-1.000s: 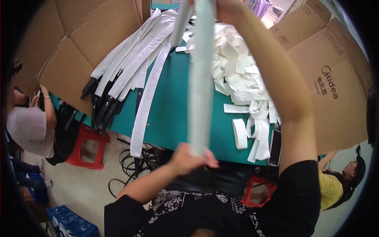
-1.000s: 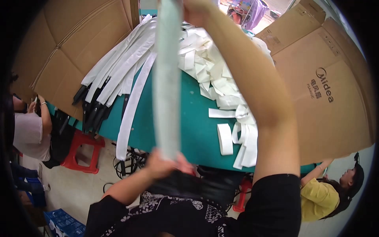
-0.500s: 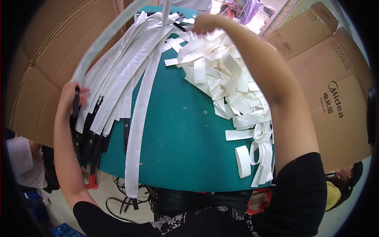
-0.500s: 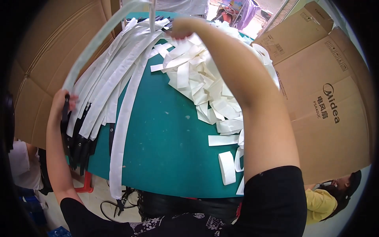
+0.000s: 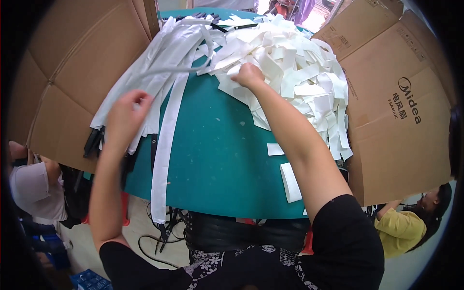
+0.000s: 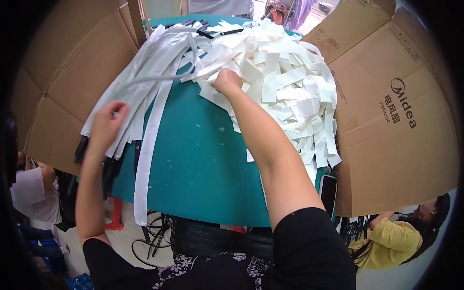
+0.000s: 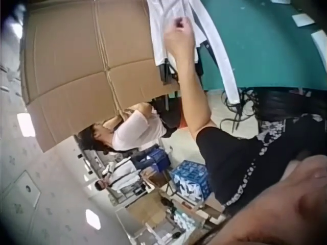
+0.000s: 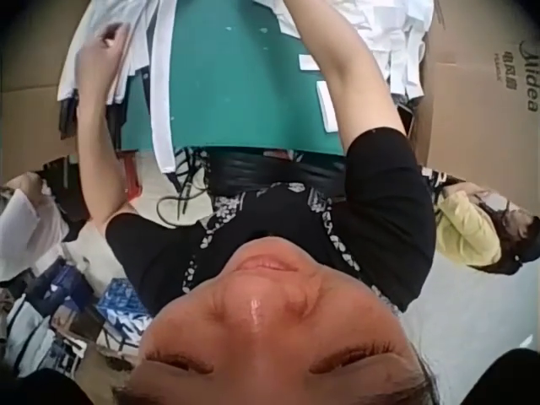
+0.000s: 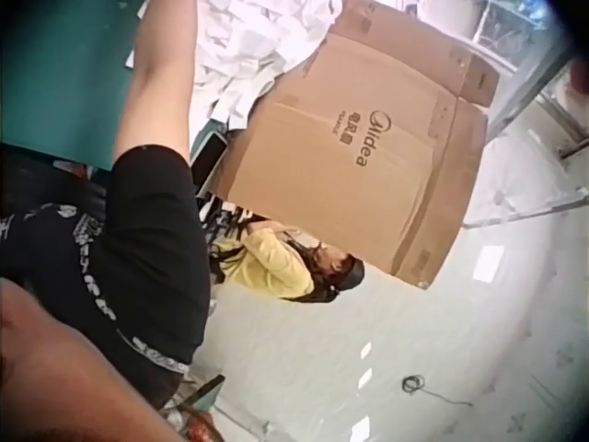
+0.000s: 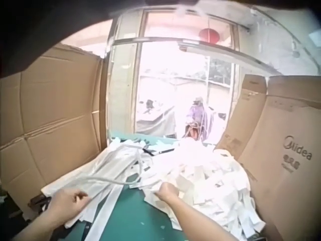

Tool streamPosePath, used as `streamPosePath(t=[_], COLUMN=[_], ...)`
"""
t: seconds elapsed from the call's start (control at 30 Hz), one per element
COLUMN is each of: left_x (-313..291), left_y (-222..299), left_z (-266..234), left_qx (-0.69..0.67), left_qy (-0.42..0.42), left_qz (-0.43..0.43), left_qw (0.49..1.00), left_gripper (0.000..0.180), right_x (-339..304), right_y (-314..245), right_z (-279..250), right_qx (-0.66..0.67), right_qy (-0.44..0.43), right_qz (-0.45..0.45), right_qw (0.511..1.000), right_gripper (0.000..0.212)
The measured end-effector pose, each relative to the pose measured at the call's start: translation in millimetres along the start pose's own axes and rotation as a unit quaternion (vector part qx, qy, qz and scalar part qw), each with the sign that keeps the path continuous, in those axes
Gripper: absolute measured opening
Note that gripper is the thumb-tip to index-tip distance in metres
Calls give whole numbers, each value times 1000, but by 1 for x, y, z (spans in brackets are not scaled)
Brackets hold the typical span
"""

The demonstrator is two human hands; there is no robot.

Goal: Assembling white straps and black components for belts on a factory workbench.

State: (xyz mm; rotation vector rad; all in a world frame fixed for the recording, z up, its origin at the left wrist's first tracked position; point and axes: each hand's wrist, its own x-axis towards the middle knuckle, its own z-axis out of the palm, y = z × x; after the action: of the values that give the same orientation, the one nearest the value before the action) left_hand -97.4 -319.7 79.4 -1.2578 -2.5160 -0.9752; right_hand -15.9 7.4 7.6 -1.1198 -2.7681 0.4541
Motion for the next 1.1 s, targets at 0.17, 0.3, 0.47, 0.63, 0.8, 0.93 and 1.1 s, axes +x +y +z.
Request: streamPosePath(t=[0.17, 0.3, 0.47, 0.63, 0.8, 0.93, 1.1], left_x=[-38, -92, -139, -171, -172, -168, -174], left_y=[46, 54, 81, 97, 83, 76, 71], left_z=[72, 93, 97, 92, 94, 98, 94], left_qx=[-421, -608, -568, -561, -554, -557, -556], left_qy=[-243, -389, -457, -441, -362, -308, -306], left_qz=[-232, -286, -262, -241, -256, -272, -270], left_qw=[842, 630, 632, 658, 705, 722, 724], left_gripper=[36, 27, 17, 14, 21, 21, 16], right_x=[-117, -221, -285, -355, -428, -425, -422], right_y=[-39, -26, 17, 38, 71, 46, 29], right_z=[-20, -23, -11, -5, 77, 129, 126], right_qx=[463, 526, 571, 573, 329, 182, 169], right_qy=[-173, -262, -319, -256, -203, -160, -108], right_qz=[39, 49, 81, 89, -69, -102, -169], right_qw=[869, 807, 752, 773, 920, 965, 965], right_gripper=[28, 20, 21, 24, 27, 32, 20])
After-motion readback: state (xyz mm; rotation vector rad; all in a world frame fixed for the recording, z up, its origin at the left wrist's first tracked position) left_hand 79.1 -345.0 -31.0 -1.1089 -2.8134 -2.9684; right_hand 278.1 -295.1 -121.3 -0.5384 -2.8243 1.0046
